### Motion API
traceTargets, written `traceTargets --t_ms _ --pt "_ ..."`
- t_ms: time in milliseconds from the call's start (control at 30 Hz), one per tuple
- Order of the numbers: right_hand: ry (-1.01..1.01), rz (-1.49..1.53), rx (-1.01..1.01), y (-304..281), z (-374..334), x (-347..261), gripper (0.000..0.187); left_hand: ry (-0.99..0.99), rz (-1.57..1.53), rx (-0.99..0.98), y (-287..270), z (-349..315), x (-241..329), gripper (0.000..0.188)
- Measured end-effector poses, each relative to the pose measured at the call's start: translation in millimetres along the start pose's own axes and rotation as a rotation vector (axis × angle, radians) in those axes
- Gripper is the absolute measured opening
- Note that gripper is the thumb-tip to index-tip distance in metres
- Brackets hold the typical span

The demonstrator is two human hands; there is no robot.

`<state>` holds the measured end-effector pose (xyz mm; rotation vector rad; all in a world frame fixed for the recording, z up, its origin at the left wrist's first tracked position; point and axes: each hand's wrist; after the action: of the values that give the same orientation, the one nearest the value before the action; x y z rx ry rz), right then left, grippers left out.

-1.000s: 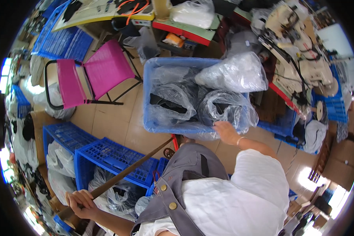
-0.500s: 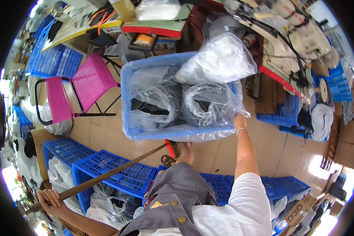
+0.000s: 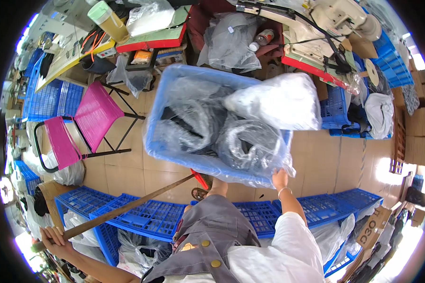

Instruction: Sweeping the floor with a broom and moving items in a workshop.

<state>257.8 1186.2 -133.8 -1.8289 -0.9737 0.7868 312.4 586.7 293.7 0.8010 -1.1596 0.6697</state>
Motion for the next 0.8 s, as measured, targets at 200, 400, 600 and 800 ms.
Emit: traceTargets --t_ms 200,400,600,800 --pt "0.222 -0.155 -0.021 -31.3 -12.3 81.6 0.038 0.009 -0.054 -0.015 -4.3 5.4 -3.4 0.028" --pt "0.805 -0.408 0.144 -62.4 -29.4 149.4 0.033 -0.008 -0.053 -0.114 2.4 7.9 -4.5 0.027" --pt "-0.305 -0.549 -0.62 -86.1 -77.8 33.8 0.027 -0.004 -0.07 -0.123 0.8 -5.4 -0.4 0.027" --pt "-1.134 0.019 0.107 -55.5 -45.5 -213.5 0.02 -0.01 -0.104 -0.182 15.2 -17.2 -0.4 0.027"
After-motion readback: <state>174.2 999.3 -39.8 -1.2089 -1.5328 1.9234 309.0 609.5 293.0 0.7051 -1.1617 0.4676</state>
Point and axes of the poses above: each hand's wrist, its own z-axis towards the middle knuckle, its own y-axis out of the palm, x = y × z, and after that the axes turned 5 degrees about -z, right-handed
